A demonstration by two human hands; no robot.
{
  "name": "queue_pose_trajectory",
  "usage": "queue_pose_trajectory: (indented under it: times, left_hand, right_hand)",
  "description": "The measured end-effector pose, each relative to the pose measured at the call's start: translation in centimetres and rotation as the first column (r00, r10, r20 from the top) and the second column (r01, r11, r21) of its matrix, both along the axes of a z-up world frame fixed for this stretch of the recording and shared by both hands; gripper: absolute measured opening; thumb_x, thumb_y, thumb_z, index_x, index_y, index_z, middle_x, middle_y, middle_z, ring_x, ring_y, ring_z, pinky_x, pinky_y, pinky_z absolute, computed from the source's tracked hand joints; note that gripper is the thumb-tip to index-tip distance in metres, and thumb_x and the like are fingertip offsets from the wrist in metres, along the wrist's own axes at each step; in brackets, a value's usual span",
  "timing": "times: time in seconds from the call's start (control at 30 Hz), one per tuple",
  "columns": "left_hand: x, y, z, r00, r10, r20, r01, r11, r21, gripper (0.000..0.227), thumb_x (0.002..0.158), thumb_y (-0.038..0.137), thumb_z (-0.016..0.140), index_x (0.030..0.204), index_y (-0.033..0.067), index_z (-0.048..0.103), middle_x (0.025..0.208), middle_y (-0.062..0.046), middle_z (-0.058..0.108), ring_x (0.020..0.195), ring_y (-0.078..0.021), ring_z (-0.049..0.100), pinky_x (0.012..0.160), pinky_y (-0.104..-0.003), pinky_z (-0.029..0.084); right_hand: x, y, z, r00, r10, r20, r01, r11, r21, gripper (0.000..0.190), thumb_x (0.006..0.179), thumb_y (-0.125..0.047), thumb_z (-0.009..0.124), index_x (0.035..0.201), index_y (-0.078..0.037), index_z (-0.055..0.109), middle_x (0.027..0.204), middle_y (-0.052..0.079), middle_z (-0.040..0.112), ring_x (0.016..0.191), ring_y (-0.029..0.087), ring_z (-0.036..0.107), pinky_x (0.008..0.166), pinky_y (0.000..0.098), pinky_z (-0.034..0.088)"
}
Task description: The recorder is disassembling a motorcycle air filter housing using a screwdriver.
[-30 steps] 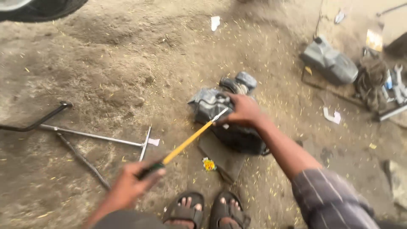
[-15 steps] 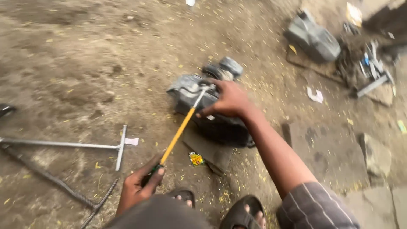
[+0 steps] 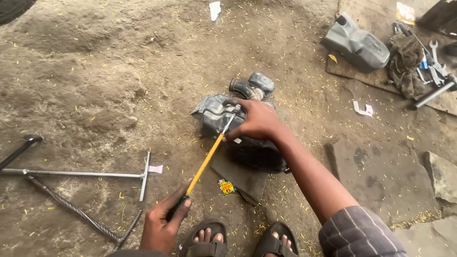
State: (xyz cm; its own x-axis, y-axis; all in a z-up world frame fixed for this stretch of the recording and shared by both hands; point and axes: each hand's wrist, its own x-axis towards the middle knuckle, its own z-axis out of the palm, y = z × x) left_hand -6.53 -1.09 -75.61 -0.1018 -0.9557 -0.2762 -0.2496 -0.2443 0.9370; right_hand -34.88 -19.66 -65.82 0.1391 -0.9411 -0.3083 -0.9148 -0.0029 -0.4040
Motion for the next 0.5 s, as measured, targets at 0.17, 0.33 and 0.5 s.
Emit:
queue_pose_trajectory:
  times: [0.17,0.33,0.5]
  left_hand:
    - [0.0,-0.2,1.4,0.977,-0.046,0.210,0.051,0.998,-0.021,0.044,0.090,0.031,0.067,0.133,0.0285,0.068,0.107,-0.013,0.079,0.080,-0.0205,0.078,0.067,-0.036,0.065]
    - [0.4,0.5,0.1,0.948,-0.057,0.312,0.093,0.990,-0.101,0.044,0.091,0.033,0.065,0.136,0.0333,0.066,0.108,-0.019,0.078,0.079,-0.0265,0.077,0.065,-0.041,0.065]
    - [0.1,-0.3,2.0,0.950,-0.069,0.303,0.093,0.994,-0.064,0.044,0.091,0.033,0.062,0.135,0.0337,0.065,0.112,-0.019,0.077,0.075,-0.0271,0.080,0.063,-0.041,0.067]
  right_hand:
    - [-0.3,-0.3,-0.7,1.000,0.021,-0.016,-0.021,1.000,-0.006,0.104,0.040,-0.058,0.091,0.138,-0.032,0.063,0.121,0.014,0.073,0.113,0.035,0.068,0.098,0.0443,0.050]
    - [-0.2,-0.3,-0.7,0.999,0.024,-0.037,-0.024,1.000,-0.005,0.102,0.041,-0.058,0.090,0.137,-0.032,0.065,0.119,0.014,0.074,0.111,0.035,0.069,0.097,0.0444,0.051]
    - [-0.3,-0.2,-0.6,0.999,0.029,-0.036,-0.029,1.000,0.001,0.105,0.041,-0.060,0.091,0.139,-0.032,0.062,0.118,0.016,0.073,0.111,0.037,0.067,0.096,0.0457,0.050]
